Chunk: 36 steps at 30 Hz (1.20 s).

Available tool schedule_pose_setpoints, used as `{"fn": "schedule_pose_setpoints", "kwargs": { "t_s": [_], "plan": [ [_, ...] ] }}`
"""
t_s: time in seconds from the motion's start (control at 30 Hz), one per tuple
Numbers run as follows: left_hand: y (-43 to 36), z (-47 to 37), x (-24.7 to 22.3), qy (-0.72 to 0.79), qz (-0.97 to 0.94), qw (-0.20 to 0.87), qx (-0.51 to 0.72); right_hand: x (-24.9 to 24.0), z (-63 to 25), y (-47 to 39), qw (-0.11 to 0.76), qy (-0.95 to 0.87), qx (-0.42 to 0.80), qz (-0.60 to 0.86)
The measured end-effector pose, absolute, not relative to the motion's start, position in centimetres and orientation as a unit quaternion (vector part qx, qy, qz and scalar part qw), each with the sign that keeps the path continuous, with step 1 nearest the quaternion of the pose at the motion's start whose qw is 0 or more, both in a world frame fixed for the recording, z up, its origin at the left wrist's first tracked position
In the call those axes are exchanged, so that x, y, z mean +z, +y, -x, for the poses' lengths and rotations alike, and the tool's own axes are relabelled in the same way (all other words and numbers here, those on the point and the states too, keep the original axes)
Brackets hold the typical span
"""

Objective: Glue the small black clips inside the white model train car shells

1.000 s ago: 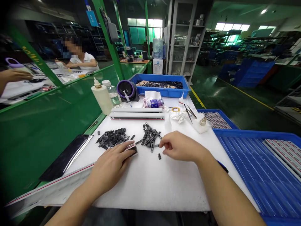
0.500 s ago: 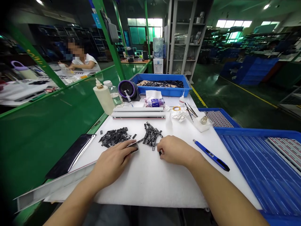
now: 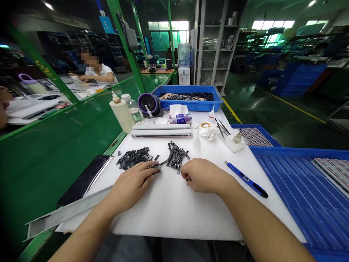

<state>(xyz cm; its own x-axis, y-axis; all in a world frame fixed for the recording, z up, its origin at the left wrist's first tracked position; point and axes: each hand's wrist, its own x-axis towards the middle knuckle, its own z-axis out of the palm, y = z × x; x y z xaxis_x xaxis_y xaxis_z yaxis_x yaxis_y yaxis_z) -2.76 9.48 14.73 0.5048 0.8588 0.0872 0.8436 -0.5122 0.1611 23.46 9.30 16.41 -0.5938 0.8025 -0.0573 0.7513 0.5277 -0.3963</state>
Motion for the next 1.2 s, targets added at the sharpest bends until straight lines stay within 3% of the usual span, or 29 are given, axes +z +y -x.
{"fn": "schedule_pose_setpoints", "kwargs": {
  "t_s": [0.27,0.37,0.53,0.63,0.8,1.03,1.2],
  "plan": [
    [8.9,2.4,14.3,0.488,-0.869,-0.004,0.083,16.7,-24.2,9.6,0.103,-0.857,0.275,0.423],
    [8.1,2.2,14.0,0.463,-0.881,-0.059,0.083,17.2,-25.1,10.4,0.193,-0.825,0.271,0.456],
    [5.6,-2.1,14.5,0.376,-0.915,-0.115,0.09,17.0,-27.2,12.2,0.379,-0.716,0.106,0.577],
    [5.0,-6.9,14.4,0.291,-0.945,-0.117,0.09,16.5,-28.3,12.9,0.422,-0.664,0.086,0.611],
    [5.5,-11.8,12.9,0.297,-0.946,-0.101,0.083,16.0,-29.6,13.5,0.457,-0.602,0.143,0.639],
    [4.0,-8.4,14.1,0.214,-0.955,-0.027,0.203,16.0,-27.3,12.7,0.481,-0.625,0.196,0.582],
    [7.1,-5.8,16.6,0.404,-0.826,0.038,0.391,15.8,-23.8,10.9,0.498,-0.657,0.256,0.505]
  ]
}}
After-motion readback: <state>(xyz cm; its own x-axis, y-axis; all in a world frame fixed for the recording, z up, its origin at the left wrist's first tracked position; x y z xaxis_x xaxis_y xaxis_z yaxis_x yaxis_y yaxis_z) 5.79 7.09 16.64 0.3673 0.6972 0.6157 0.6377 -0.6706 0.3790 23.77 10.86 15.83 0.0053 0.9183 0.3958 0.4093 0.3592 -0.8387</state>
